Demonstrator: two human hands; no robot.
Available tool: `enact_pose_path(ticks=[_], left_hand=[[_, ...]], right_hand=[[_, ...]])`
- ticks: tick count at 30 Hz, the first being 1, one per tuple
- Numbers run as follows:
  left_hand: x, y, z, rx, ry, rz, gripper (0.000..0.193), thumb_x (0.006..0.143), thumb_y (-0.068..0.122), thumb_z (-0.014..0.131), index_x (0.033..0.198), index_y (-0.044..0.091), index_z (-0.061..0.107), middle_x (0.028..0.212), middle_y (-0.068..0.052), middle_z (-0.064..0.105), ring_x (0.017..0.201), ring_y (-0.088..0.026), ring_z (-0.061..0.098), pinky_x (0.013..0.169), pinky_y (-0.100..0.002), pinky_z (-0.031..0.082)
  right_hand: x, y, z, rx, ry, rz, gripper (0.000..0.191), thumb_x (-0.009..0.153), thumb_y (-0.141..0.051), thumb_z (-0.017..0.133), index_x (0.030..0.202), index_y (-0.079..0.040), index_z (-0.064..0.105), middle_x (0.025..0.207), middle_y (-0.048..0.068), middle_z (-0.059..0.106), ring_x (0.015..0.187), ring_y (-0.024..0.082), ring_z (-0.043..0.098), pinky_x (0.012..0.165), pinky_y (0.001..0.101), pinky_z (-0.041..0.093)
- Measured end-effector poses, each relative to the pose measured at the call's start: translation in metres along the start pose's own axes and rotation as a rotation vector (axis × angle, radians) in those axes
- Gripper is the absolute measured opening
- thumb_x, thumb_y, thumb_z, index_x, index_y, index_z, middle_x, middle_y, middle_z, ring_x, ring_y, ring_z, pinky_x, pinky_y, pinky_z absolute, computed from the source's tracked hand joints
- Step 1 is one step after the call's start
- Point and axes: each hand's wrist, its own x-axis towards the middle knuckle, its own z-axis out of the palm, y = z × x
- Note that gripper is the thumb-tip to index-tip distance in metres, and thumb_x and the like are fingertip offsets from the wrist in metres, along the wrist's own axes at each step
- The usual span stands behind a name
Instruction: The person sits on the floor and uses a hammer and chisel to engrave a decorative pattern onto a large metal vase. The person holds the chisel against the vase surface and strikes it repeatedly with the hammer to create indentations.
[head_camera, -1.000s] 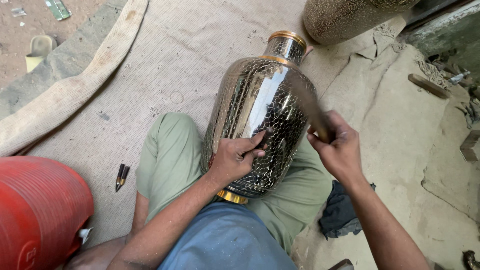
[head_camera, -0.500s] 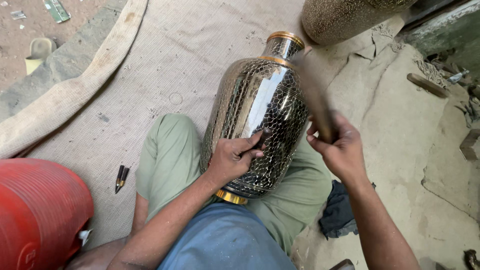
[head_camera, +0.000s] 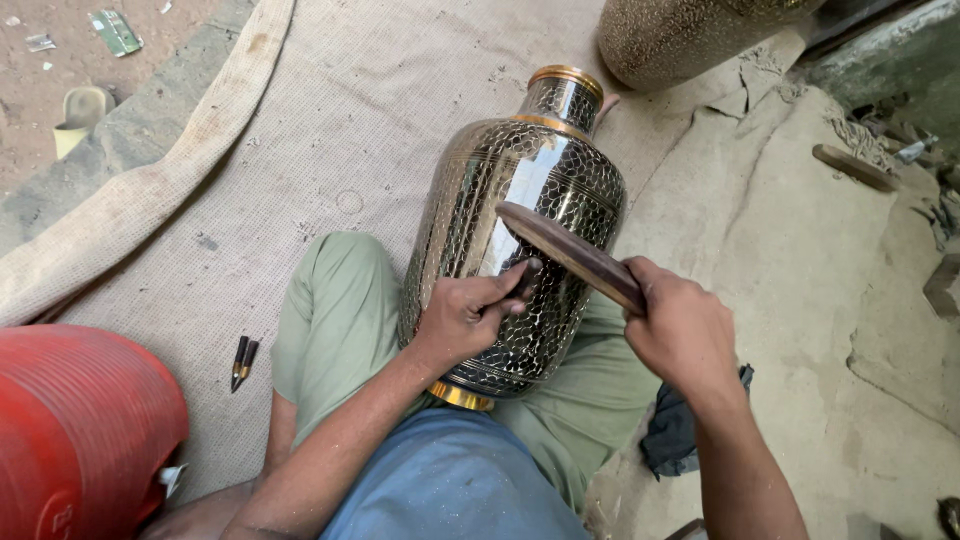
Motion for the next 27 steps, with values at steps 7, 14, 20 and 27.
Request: enact_pose_path(ticks=[7, 14, 20, 27], left_hand=[[0.010, -0.004, 0.001, 0.056, -0.040, 0.047, 0.051, 0.086, 0.003, 0.075, 0.135, 0.016, 0.067, 0.098, -0.006, 0.080, 0.082, -0.016, 0.079, 0.075, -0.028, 0.062], [0.010, -0.007, 0.004, 0.013, -0.038, 0.049, 0.048, 0.088, 0.005, 0.074, 0.134, 0.017, 0.068, 0.097, -0.005, 0.080, 0.080, -0.015, 0.080, 0.073, -0.028, 0.063], [0.010, -0.005, 0.005, 0.127, -0.033, -0.070, 0.046, 0.084, 0.008, 0.079, 0.129, 0.014, 0.072, 0.088, -0.010, 0.078, 0.069, -0.019, 0.076, 0.064, -0.030, 0.057], [0.013, 0.000, 0.003, 0.049, -0.035, -0.013, 0.047, 0.085, 0.005, 0.076, 0.131, 0.013, 0.070, 0.095, -0.008, 0.079, 0.080, -0.019, 0.080, 0.073, -0.029, 0.061]], right_hand=[[0.015, 0.026, 0.026, 0.379, 0.103, 0.033, 0.043, 0.083, -0.012, 0.070, 0.123, -0.027, 0.069, 0.097, 0.008, 0.075, 0.087, 0.026, 0.071, 0.078, 0.0426, 0.056], [0.018, 0.030, 0.018, 0.277, 0.063, -0.015, 0.040, 0.090, 0.000, 0.067, 0.123, -0.023, 0.072, 0.096, 0.005, 0.079, 0.083, 0.018, 0.073, 0.075, 0.0361, 0.058], [0.023, 0.016, 0.023, 0.632, 0.177, -0.054, 0.044, 0.085, 0.003, 0.068, 0.123, -0.019, 0.068, 0.096, 0.005, 0.076, 0.088, 0.017, 0.073, 0.080, 0.0344, 0.059], [0.013, 0.014, 0.020, 0.712, 0.167, 0.064, 0.037, 0.085, -0.003, 0.075, 0.119, -0.011, 0.064, 0.095, 0.007, 0.075, 0.084, 0.019, 0.070, 0.076, 0.0351, 0.058]])
